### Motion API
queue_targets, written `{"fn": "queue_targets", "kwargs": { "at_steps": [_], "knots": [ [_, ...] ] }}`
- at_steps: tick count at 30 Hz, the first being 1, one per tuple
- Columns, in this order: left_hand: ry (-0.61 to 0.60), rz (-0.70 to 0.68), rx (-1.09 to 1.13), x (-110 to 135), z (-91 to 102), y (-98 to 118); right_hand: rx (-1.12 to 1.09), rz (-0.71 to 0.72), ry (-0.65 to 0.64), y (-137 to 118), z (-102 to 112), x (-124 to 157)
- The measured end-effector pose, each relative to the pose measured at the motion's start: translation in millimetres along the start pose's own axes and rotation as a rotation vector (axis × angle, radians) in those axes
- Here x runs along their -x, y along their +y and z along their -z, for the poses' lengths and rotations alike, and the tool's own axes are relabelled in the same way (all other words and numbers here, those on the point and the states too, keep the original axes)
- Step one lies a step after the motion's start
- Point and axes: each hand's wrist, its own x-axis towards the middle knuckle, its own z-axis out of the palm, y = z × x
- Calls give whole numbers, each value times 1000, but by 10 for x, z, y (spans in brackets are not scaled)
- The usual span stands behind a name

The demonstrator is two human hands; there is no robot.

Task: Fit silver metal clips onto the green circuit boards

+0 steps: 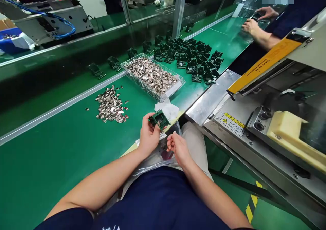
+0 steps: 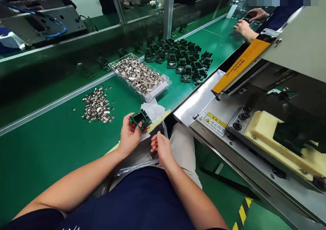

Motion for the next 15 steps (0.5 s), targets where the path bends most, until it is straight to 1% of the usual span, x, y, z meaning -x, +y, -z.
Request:
{"fn": "queue_targets", "kwargs": {
  "at_steps": [4,7,9,13,15],
  "knots": [
    [-8,8,6,-5,-4,0,35,-70,-75,-76,-39,-43],
    [-9,10,0,-3,-8,3,12,-154,-144,-132,-81,-60],
    [2,13,-9,2,-13,10,-29,-242,-196,-167,-93,-69],
    [31,32,-28,12,-28,31,-135,-467,-308,-244,-81,-98],
    [40,41,-44,16,-35,40,-194,-549,-338,-272,-75,-109]
  ]
}}
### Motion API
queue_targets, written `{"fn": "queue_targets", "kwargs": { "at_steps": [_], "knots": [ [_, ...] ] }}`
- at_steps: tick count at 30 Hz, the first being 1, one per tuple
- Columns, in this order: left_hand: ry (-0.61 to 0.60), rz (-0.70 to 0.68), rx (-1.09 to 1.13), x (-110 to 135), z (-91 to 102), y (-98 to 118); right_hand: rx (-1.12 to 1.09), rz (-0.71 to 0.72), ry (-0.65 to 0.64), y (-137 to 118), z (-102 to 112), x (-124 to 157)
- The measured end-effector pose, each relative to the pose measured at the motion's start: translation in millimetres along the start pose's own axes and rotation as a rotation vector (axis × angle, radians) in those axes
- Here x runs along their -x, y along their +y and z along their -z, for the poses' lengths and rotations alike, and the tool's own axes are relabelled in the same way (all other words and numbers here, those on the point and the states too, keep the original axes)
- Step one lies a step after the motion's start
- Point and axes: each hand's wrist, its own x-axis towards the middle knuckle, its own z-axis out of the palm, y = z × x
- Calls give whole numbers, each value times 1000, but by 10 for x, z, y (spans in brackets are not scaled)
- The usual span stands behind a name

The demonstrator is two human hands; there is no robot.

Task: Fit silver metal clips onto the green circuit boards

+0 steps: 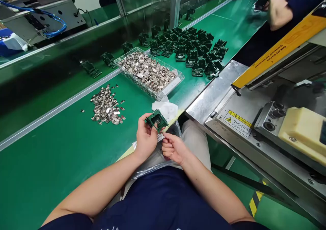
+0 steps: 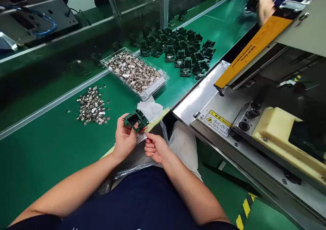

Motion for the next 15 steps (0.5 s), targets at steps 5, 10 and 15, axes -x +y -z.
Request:
{"fn": "queue_targets", "kwargs": {
  "at_steps": [5,10,15],
  "knots": [
    [23,-16,-50,10,-21,19,-163,-56,-21,8,-31,6],
    [58,-29,-73,24,-42,30,-296,-36,24,75,-72,-2],
    [78,-28,-125,34,-49,26,-373,5,80,122,-107,-28]
  ]
}}
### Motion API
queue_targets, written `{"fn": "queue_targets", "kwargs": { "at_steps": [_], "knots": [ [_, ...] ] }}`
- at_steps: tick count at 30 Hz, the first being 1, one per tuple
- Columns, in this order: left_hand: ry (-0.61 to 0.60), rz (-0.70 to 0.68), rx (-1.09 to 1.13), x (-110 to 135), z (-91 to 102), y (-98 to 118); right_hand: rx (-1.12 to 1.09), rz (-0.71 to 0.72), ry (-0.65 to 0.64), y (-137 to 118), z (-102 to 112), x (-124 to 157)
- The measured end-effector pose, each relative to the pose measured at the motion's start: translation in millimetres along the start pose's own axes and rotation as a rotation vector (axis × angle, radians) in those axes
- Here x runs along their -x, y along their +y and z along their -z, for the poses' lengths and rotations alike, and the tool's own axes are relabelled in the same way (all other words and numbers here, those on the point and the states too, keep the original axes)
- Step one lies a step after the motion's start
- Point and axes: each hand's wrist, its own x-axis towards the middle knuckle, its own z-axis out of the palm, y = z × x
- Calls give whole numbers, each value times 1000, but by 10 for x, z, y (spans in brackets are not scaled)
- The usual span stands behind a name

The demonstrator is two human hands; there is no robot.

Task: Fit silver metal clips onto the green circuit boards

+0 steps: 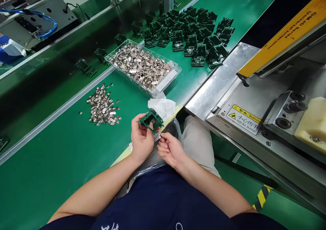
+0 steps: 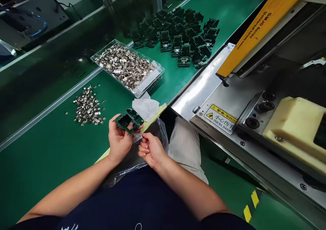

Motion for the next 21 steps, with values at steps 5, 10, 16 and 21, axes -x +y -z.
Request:
{"fn": "queue_targets", "kwargs": {
  "at_steps": [5,10,16,21],
  "knots": [
    [-1,-4,-2,11,1,5,-47,38,31,32,-30,10],
    [-6,-14,-11,11,18,-13,-80,93,47,59,-60,38],
    [-20,-23,18,9,30,-35,-73,157,81,64,29,31],
    [-21,-20,45,1,24,-14,22,208,52,-24,174,207]
  ]
}}
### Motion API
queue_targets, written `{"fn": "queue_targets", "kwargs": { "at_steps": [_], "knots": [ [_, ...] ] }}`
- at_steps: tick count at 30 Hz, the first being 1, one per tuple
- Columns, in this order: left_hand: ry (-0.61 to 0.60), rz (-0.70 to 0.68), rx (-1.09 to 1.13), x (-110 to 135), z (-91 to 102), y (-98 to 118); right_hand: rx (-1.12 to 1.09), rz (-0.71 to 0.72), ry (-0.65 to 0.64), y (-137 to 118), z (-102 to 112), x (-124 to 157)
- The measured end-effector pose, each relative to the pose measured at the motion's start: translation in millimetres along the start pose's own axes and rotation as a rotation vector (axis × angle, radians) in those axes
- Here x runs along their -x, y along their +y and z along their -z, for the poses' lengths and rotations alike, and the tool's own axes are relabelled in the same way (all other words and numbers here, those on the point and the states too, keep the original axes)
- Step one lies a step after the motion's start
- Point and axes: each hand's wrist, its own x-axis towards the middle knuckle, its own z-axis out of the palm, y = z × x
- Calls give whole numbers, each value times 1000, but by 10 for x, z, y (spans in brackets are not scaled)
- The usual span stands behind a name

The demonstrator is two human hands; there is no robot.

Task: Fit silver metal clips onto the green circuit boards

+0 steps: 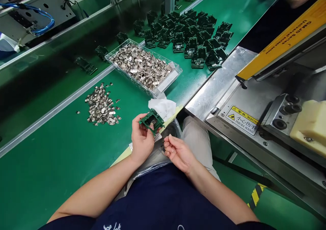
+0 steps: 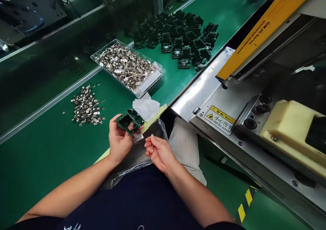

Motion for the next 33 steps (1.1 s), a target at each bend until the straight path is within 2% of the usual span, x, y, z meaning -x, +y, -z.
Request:
{"fn": "queue_targets", "kwargs": {
  "at_steps": [4,8,10,14,16,18,23,27,33],
  "knots": [
    [-49,-5,28,-12,23,-8,113,56,-80,-97,-12,188],
    [-78,-5,78,-15,49,-12,284,184,-70,-108,-77,285],
    [-68,-9,86,-4,50,4,456,397,-13,-102,-91,298],
    [-92,-18,176,53,19,68,870,972,134,-115,-126,300],
    [-114,-34,210,92,0,101,964,1158,168,-120,-167,287],
    [-122,-61,200,127,-9,127,1008,1275,164,-110,-218,262],
    [-139,-114,83,171,9,162,1128,1383,133,-37,-358,206],
    [-184,-163,53,196,32,149,1234,1416,180,38,-425,181],
    [-239,-170,-1,271,71,73,1236,1477,248,81,-418,161]
  ]
}}
